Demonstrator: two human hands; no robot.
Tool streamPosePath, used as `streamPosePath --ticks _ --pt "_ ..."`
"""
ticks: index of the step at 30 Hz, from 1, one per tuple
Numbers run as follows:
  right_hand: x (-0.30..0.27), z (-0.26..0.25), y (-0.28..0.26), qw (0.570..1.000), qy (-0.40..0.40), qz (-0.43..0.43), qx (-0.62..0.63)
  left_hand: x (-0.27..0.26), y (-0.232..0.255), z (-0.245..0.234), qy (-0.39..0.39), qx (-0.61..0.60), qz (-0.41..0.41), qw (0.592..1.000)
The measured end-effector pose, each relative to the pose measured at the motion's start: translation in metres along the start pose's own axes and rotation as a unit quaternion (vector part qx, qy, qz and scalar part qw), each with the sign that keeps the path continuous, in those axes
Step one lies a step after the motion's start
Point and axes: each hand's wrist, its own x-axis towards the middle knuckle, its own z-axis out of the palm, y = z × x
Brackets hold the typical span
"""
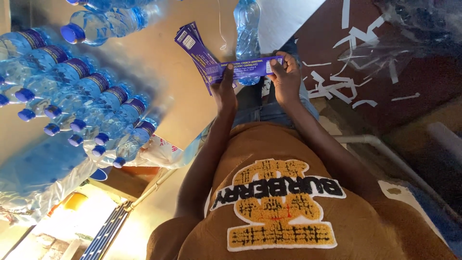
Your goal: Manually applying adhesive labels to plastic water bottles by peeling the backing and wrapping them around the bottle.
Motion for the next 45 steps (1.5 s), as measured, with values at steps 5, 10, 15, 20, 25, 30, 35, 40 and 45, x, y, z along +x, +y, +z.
streamPosePath --ticks 5,10,15,20,25,30,35,40,45 --pt "0.003 0.01 0.004 0.994 -0.003 -0.042 -0.102 0.009 -0.004 -0.003 0.043 0.093 -0.015 0.995" --pt "0.015 0.02 0.027 0.987 -0.001 -0.099 -0.124 0.027 -0.049 -0.012 0.057 0.099 0.005 0.993" --pt "-0.005 0.06 0.006 0.98 -0.012 -0.144 -0.137 0.039 -0.073 -0.015 0.089 0.104 0.036 0.99" --pt "0.007 0.068 0.026 0.987 -0.046 -0.099 -0.121 0.047 -0.118 -0.026 0.128 -0.046 -0.128 0.982" --pt "0.023 0.07 0.02 0.991 -0.099 -0.03 -0.083 0.057 -0.16 -0.057 0.093 -0.149 -0.165 0.97" --pt "0.035 0.062 0.022 0.981 -0.188 0.033 -0.045 0.075 -0.187 -0.098 0.015 -0.096 -0.185 0.978" --pt "0.034 0.057 -0.038 0.883 -0.42 0.146 -0.151 0.082 -0.131 -0.084 -0.001 -0.015 -0.141 0.99" --pt "0.067 0.13 -0.048 0.938 -0.289 0.136 -0.136 0.075 -0.087 -0.064 -0.03 0.048 -0.02 0.998" --pt "0.04 0.16 -0.061 0.953 -0.204 0.214 0.064 0.051 -0.033 -0.057 -0.054 0.029 0.106 0.992"
